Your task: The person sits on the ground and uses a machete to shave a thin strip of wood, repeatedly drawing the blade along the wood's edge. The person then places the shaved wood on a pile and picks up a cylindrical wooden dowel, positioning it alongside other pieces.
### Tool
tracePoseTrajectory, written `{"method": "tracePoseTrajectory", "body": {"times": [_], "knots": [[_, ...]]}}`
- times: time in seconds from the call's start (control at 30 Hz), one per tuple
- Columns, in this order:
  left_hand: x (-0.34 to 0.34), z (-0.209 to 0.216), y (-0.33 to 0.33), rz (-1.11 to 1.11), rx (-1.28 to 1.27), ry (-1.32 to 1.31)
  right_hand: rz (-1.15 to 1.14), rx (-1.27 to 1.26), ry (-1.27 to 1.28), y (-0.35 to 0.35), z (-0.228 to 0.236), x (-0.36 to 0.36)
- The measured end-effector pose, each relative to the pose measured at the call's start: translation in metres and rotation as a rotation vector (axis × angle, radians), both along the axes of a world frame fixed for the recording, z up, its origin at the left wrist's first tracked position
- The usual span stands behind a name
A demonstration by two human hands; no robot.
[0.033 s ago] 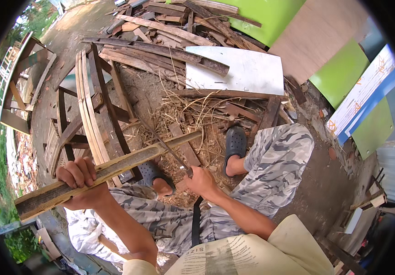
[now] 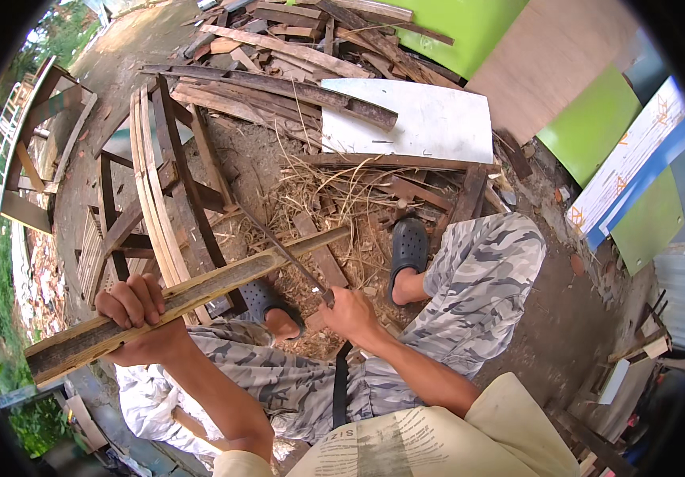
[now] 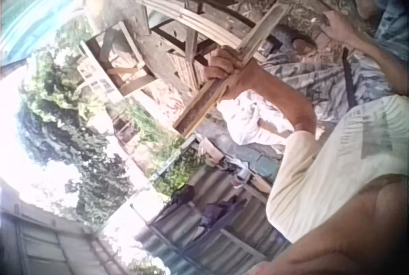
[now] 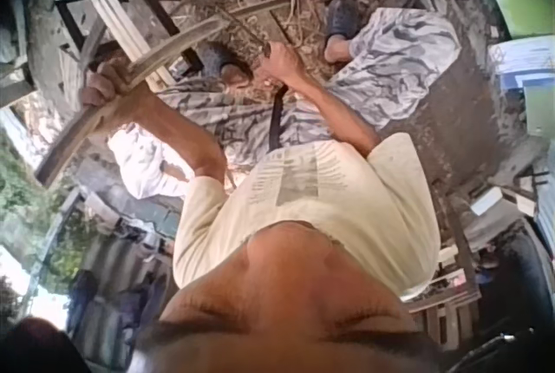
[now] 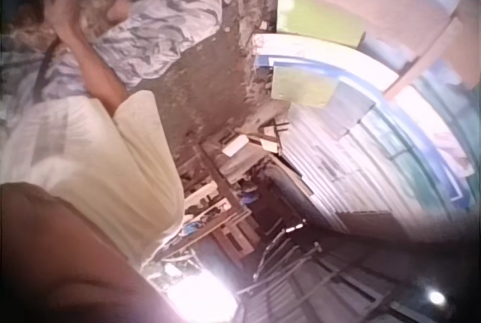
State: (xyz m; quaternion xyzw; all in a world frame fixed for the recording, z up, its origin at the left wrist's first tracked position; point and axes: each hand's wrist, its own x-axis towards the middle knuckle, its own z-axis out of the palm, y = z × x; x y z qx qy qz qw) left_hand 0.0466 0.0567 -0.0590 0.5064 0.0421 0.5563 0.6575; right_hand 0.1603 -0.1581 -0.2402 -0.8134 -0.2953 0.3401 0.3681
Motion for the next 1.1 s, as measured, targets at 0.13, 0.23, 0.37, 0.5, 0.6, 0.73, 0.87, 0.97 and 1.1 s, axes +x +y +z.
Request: {"method": "tracePoseTrajectory", "body": {"times": [0.13,0.23,0.37,0.5,0.6,0.73,0.87,0.97,1.1], "knots": [[0.004,0.000,-0.001,0.020,0.012,0.030,0.088,0.088,0.023,0.005,0.020,0.000],[0.008,0.001,-0.004,0.001,0.032,0.023,0.052,0.001,0.037,0.000,-0.010,0.008],[0.004,0.003,-0.003,-0.004,0.045,0.023,-0.008,-0.346,0.104,-0.020,-0.049,0.035],[-0.003,0.021,-0.010,0.037,0.076,-0.003,-0.074,-0.276,0.099,-0.016,-0.028,0.036],[-0.035,0.063,-0.026,0.127,0.109,-0.007,-0.162,-0.105,0.106,-0.019,-0.037,0.043],[-0.061,0.085,-0.031,0.247,0.121,-0.015,-0.235,-0.151,0.110,-0.024,-0.035,0.053],[-0.064,0.089,-0.031,0.248,0.111,-0.001,-0.173,-0.198,0.093,-0.022,-0.024,0.054],[-0.064,0.080,-0.023,0.196,0.103,0.010,-0.133,-0.205,0.062,-0.018,-0.026,0.049],[-0.057,0.070,-0.020,0.122,0.088,-0.005,-0.089,-0.219,0.131,-0.019,-0.031,0.041]]}}
